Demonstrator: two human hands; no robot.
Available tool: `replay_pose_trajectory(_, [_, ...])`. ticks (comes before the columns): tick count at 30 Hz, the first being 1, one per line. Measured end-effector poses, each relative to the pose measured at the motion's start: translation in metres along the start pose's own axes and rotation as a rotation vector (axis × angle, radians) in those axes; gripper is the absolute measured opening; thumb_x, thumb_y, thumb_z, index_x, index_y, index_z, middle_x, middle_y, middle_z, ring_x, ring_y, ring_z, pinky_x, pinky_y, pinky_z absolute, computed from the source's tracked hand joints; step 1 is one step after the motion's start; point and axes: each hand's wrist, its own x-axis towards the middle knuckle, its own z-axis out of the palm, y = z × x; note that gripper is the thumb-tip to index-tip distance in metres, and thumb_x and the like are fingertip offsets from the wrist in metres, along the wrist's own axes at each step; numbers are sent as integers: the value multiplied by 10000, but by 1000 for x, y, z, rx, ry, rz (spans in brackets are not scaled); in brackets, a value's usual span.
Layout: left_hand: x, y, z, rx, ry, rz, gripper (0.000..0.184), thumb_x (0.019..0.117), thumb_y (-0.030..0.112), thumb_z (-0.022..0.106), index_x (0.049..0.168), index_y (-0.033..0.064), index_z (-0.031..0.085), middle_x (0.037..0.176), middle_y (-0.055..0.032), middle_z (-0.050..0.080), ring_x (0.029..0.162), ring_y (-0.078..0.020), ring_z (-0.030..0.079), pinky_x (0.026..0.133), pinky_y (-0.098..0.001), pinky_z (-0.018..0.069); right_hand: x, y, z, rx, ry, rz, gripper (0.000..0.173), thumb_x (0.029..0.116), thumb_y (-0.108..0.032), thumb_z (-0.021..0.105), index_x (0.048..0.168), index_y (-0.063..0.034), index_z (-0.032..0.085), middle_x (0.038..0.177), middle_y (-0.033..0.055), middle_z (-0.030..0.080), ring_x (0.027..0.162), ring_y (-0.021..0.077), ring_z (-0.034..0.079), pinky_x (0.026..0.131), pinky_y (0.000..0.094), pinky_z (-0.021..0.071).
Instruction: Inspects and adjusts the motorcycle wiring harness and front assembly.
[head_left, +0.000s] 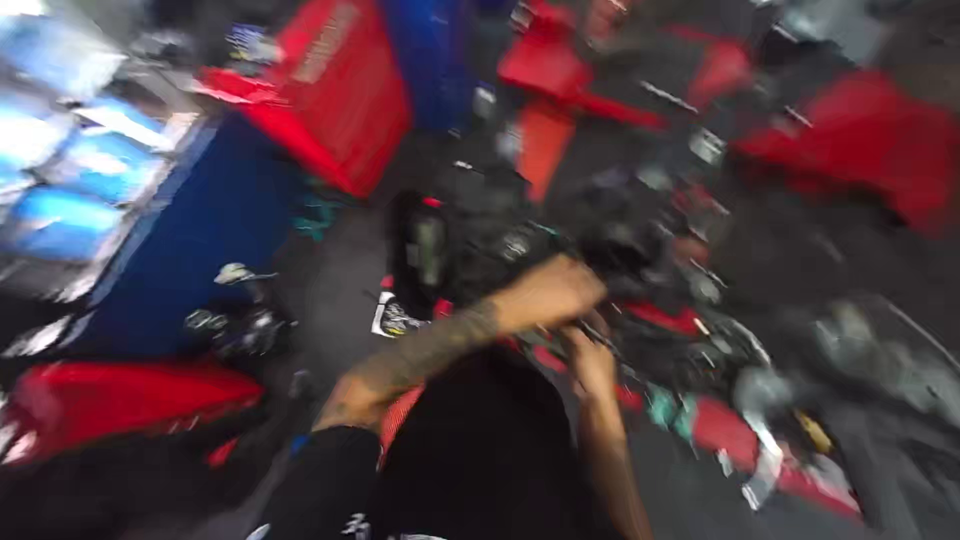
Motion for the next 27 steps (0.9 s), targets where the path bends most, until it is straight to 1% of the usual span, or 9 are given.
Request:
replay_pose_trajectory(3, [29, -28, -4, -65, -184, 143, 547, 831, 158, 819, 1334, 61, 626, 1214, -149, 708, 1211, -337, 627, 1197, -546, 325, 24, 27, -27, -66, 48, 22, 569, 922, -50, 648, 1453, 11, 450, 1192, 135, 691, 981, 187, 711, 813, 363, 624])
replay_pose_trajectory(5, [41, -43, -17, -147, -331, 160, 635, 802, 177, 861, 1369, 71, 598, 1240, -166, 696, 1200, -363, 634, 1139, -580, 388, 30, 26, -27, -76, 23, 29, 714, 901, -33, 660, 1548, -46, 359, 1264, 122, 669, 1049, 169, 699, 895, 352, 609])
replay_pose_trajectory(7, [53, -59, -23, -250, -427, 202, 532, 848, 220, 817, 1333, 118, 623, 1257, -143, 686, 1181, -347, 647, 1032, -604, 488, 31, 29, -31, -81, 11, 3, 762, 894, -40, 695, 1572, -68, 349, 1268, 129, 675, 1058, 181, 705, 917, 363, 610])
replay_pose_trajectory(9, [64, -76, -30, -347, -448, 263, 418, 897, 256, 784, 1272, 113, 664, 1245, -123, 691, 1175, -298, 654, 1034, -563, 505, 35, 28, -38, -147, 43, -30, 680, 891, -78, 735, 1509, -54, 452, 1222, 120, 707, 1045, 174, 715, 925, 363, 613])
replay_pose_trajectory(12, [75, -92, -38, -471, -444, 273, 337, 921, 233, 764, 1218, 94, 687, 1173, -97, 712, 1102, -226, 675, 1014, -483, 525, 43, 23, -41, -299, 132, -63, 408, 896, -169, 772, 1261, -32, 652, 1071, 80, 743, 949, 138, 724, 883, 358, 615])
replay_pose_trajectory(15, [84, -103, -47, -542, -509, 210, 322, 930, 243, 762, 1223, 131, 691, 1173, -35, 719, 1095, -152, 673, 1006, -425, 533, 50, 11, -40, -368, 161, -145, 241, 908, -192, 756, 1106, -56, 725, 965, 45, 751, 883, 111, 720, 847, 361, 614])
replay_pose_trajectory(19, [89, -107, -52, -591, -585, 198, 312, 929, 205, 761, 1225, 136, 692, 1158, -19, 720, 1049, -123, 678, 968, -384, 551, 54, -1, -40, -239, 54, -180, 212, 944, -128, 699, 1142, -52, 704, 889, 19, 720, 767, 83, 674, 720, 306, 588])
replay_pose_trajectory(23, [87, -106, -51, -561, -609, 234, 350, 932, 214, 763, 1262, 144, 672, 1181, -43, 712, 1080, -153, 675, 988, -411, 543, 55, 0, -40, -4, -47, 17, 251, 979, -130, 656, 1211, -37, 671, 996, 54, 723, 867, 124, 695, 791, 321, 605])
replay_pose_trajectory(27, [80, -102, -53, -477, -600, 246, 422, 940, 255, 756, 1330, 155, 628, 1221, -65, 700, 1136, -198, 665, 1030, -464, 515, 53, 6, -35, 164, -86, 62, 253, 1029, -197, 600, 1197, -21, 670, 1009, 85, 734, 880, 161, 709, 811, 338, 609])
